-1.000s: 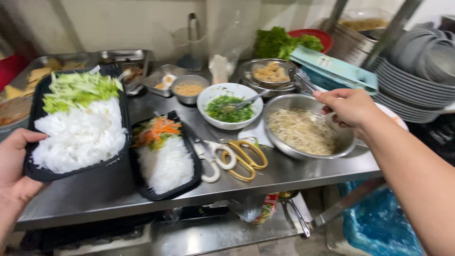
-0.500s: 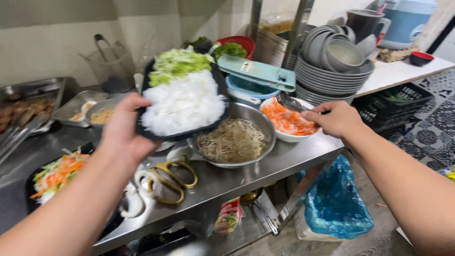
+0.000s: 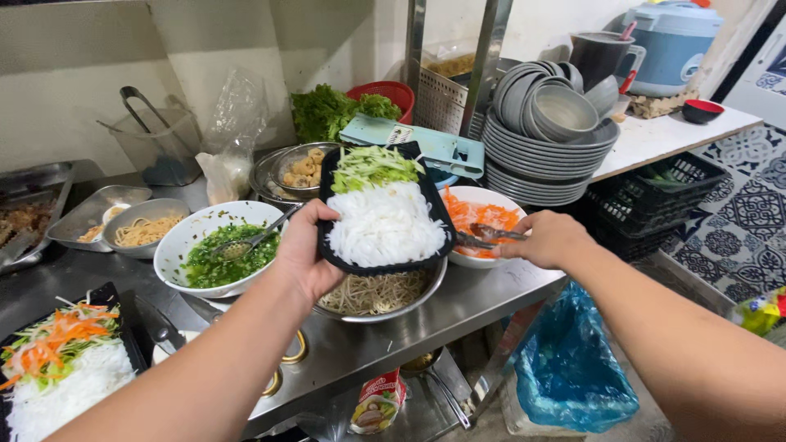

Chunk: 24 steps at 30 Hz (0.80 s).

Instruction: The person assembles two takeout noodle dishes by placing rice noodles into black trays, then adding bean sprouts, lettuce, shredded cucumber, and shredded carrots. They use scissors to cut lettuce and tongs to transfer vegetables, then place clear plastic lids on the trays.

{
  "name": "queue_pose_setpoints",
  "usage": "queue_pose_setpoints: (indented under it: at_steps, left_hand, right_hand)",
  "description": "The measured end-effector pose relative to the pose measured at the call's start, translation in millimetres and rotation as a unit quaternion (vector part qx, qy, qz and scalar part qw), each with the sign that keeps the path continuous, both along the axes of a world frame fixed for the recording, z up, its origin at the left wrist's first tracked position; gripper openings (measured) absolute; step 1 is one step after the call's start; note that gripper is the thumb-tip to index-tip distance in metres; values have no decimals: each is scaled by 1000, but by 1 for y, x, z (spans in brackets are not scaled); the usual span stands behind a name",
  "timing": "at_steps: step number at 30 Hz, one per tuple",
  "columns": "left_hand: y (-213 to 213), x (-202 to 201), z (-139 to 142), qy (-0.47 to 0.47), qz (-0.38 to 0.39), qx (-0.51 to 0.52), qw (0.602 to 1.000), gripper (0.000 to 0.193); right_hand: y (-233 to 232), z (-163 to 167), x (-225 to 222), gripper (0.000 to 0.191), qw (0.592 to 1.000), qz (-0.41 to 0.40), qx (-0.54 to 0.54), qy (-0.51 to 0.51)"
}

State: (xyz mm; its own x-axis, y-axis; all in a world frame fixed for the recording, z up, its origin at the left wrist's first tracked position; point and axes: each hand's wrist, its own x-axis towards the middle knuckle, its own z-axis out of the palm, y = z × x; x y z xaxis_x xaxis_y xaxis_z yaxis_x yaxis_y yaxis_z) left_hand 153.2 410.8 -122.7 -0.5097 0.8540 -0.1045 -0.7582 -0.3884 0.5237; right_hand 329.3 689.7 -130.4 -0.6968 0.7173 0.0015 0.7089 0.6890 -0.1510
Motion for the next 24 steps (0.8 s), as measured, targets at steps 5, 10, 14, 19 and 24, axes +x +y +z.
queue_pose_setpoints:
  at_steps: [5,10,14,19,24]
  left_hand:
    - [8,-5,-10,-21,-3,-9,1000,58]
    - [13,-9,-13,-31,12,-36,999,55]
    - [21,-8,-13,-22,0,-30,999,55]
    - [32,-2,-15,-20,-25,-11,999,57]
    - [43,7,-14,-12,-59,12,998,58]
  right_hand:
    - [5,1,-8,42,993,-37,-112,12]
    - [27,10,6,27,901,-92,-390,165]
    - [41,20,11,25,879,-121,-410,213]
    - [42,46,14,20,894,-142,-348,243]
    - [18,96,9,21,895,-43,-349,275]
